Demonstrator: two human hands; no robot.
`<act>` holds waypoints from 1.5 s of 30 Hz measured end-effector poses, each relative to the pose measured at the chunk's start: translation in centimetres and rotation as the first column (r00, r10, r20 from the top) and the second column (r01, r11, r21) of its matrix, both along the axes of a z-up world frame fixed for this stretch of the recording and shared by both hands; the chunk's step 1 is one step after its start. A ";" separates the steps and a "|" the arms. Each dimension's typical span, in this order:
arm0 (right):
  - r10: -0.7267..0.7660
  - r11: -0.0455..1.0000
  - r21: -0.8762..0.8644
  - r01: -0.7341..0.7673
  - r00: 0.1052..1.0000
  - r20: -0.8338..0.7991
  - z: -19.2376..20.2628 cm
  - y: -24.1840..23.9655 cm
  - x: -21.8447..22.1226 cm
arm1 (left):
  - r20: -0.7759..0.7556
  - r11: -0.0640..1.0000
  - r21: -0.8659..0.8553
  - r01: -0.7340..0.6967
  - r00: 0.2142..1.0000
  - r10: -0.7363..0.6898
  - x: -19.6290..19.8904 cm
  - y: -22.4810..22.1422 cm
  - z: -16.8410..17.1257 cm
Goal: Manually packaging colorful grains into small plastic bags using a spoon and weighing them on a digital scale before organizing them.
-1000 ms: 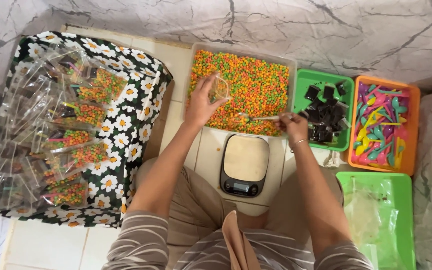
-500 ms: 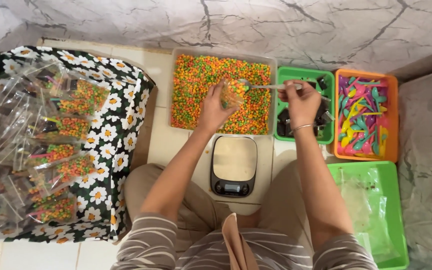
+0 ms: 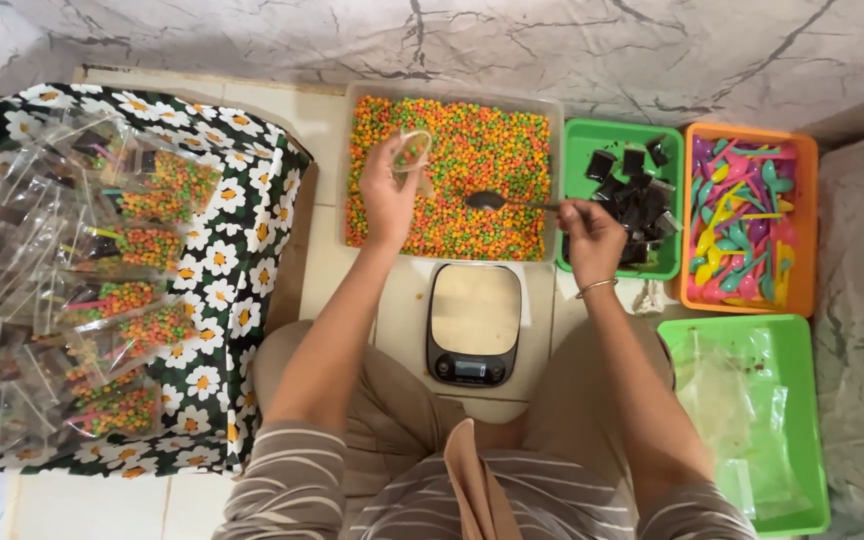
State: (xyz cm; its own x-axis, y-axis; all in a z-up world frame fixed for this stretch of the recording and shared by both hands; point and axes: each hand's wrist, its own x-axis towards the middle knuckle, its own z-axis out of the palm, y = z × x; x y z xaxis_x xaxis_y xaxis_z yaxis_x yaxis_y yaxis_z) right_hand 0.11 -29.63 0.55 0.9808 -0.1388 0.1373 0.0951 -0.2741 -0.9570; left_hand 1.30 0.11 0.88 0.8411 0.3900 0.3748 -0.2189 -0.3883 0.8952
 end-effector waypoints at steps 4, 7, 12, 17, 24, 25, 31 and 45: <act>0.014 1.000 -0.002 -0.015 0.995 -0.099 -4.9 -0.3 0.2 | 0.051 0.997 0.069 0.017 0.999 -0.020 0.1 1.5 -0.4; 0.024 1.000 0.011 -0.022 0.982 -0.185 -7.4 -0.4 0.2 | 0.052 0.996 0.075 0.050 0.997 -0.054 0.0 1.8 -1.0; 0.045 0.992 -0.101 -0.079 0.952 -0.303 -10.0 -1.2 0.1 | 0.038 0.996 0.070 0.064 0.997 -0.067 -0.3 1.8 -1.2; 0.053 0.999 0.021 -0.049 0.955 -0.291 -7.9 -2.0 0.9 | -0.005 0.992 0.079 0.099 0.995 -0.099 -0.3 1.0 -2.5; -0.077 0.993 -0.101 0.058 0.977 -0.201 -5.7 -4.0 0.5 | -0.089 0.988 0.051 0.142 0.986 -0.138 -0.5 0.0 -2.2; -0.081 0.993 -0.103 0.061 0.976 -0.200 -6.9 -4.0 0.4 | -0.088 0.988 0.050 0.146 0.986 -0.141 -0.4 -0.1 -2.4; -0.072 0.994 -0.105 0.030 0.903 -0.424 -11.3 -4.1 0.1 | -0.089 0.975 0.082 0.205 0.976 -0.198 -0.4 -1.1 -3.9; -0.151 0.937 0.260 0.233 0.942 -0.298 -0.3 -5.6 3.5 | -0.323 0.940 0.104 0.325 0.905 -0.277 -0.6 -4.7 -2.8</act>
